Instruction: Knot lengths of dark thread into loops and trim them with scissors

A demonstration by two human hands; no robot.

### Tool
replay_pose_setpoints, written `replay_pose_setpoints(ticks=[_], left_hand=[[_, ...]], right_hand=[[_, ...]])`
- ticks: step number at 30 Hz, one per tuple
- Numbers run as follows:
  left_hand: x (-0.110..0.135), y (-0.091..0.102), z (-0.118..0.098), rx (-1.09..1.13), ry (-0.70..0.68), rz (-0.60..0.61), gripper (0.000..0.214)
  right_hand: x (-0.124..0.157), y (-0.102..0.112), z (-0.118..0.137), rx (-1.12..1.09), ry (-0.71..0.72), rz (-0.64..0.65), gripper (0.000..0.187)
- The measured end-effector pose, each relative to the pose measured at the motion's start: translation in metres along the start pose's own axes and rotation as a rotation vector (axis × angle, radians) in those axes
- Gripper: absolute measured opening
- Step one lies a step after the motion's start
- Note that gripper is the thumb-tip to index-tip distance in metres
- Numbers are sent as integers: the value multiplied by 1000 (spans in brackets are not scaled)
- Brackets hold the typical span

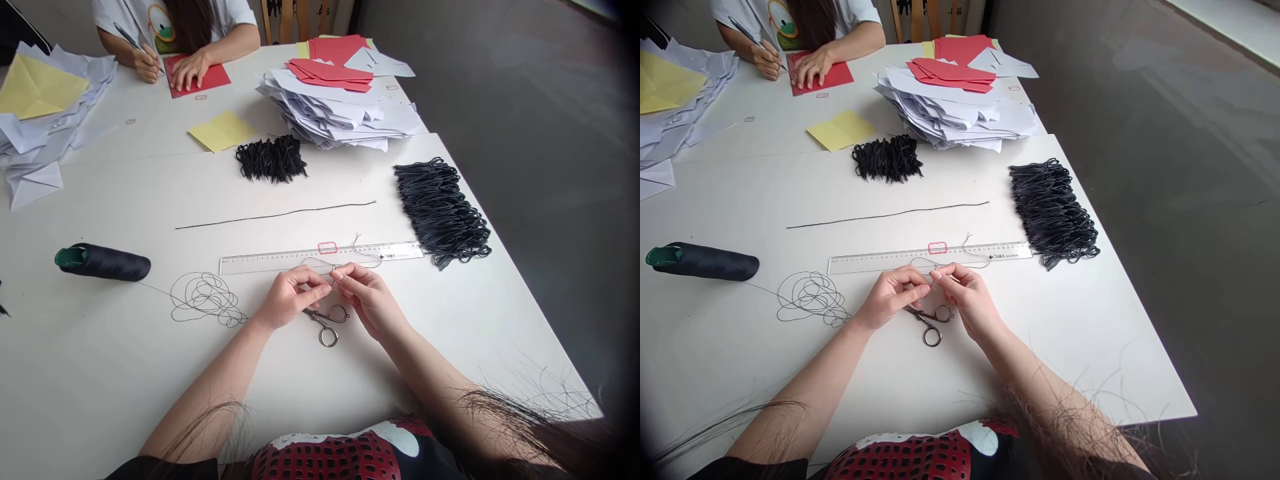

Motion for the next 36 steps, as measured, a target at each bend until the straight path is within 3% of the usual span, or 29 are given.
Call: replay_pose_setpoints(ticks=[13, 24, 36], left_hand=[[0, 2, -1, 13, 39, 43, 17], [-1, 0, 3, 103, -104, -142, 19], [-1, 0, 1, 78, -106, -161, 21]], right_hand=[[-1, 2, -2, 66, -42, 26, 33], [3, -2, 0, 246, 21, 214, 37], [2, -1, -3, 236, 56, 202, 36]])
Point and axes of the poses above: each hand's wrist, its own x-axis away from the middle knuckle, its own y-axis out of the back of the hand, z = x × y, the point moved 1 cm from there along -x, towards the middle knuckle, and after that the axes turned 15 degrees about y, right-handed, at the moved point
